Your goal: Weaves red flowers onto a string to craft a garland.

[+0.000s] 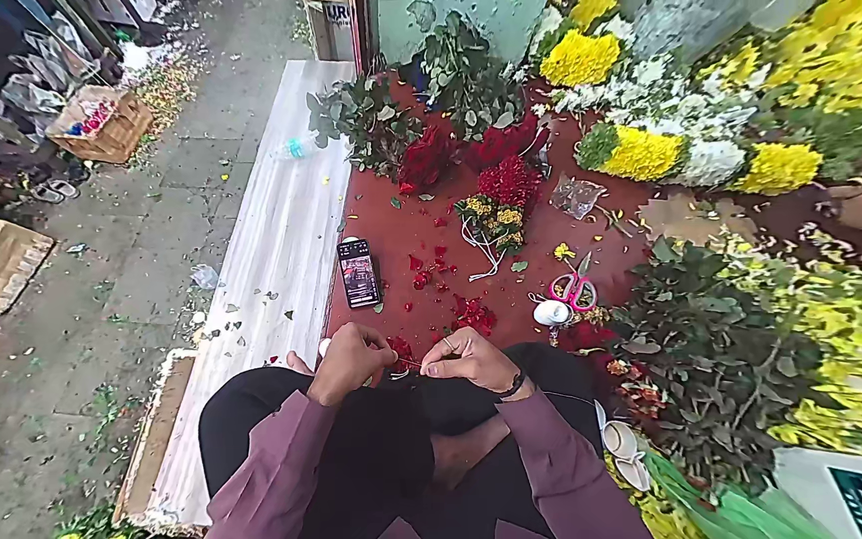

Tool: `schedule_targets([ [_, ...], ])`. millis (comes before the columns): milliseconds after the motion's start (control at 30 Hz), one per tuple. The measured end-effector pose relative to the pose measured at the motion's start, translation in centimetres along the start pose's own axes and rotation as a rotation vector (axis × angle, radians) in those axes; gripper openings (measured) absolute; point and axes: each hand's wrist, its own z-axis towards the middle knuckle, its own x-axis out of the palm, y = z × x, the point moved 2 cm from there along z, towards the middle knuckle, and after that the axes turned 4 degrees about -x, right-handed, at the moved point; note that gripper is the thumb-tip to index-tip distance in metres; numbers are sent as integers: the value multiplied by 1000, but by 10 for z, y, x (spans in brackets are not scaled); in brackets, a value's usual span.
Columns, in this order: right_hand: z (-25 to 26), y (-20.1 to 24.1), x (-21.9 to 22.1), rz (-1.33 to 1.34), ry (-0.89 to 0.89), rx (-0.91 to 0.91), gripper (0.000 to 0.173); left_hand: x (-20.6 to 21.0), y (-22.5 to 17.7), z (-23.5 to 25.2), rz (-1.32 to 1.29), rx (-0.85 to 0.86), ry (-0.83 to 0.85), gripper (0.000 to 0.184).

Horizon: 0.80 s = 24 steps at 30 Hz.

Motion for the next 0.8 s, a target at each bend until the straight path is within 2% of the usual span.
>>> schedule_targets([
  [100, 11, -6, -22, -111, -125, 111, 17, -2, 0, 1, 50, -22, -27, 16],
  [200, 45, -37, -69, -674, -287, 379, 23, 0, 0, 2, 169, -67, -43, 15],
  [267, 72, -71, -94, -996, -249, 436, 36, 3, -2, 4, 209, -86, -19, 16],
  [367, 100, -112, -108, -1119, -198, 511, 41, 4, -1, 4, 226, -107, -10, 15],
  [433, 101, -110, -107, -1074, -390, 479, 38, 3, 1, 2, 230, -117, -19, 16],
  [500, 84, -92, -105, -994, -623, 439, 25, 1, 1, 1, 228, -112, -25, 16],
  [567, 65, -79, -107, -884, -783, 450, 16, 2, -1, 1, 224, -107, -23, 16],
  [600, 58, -76, -109, -812, -825, 461, 17, 2, -2, 2, 228, -100, -18, 16],
  [700, 46, -81, -114, -518, -828, 458, 52, 6, -2, 1, 241, -41, -8, 18],
  [733, 46, -83, -113, -425, -819, 450, 54, 7, -1, 1, 240, -35, -3, 18],
  [800, 47, -80, -105, -276, -794, 443, 40, 6, 3, -1, 237, -39, -4, 18],
])
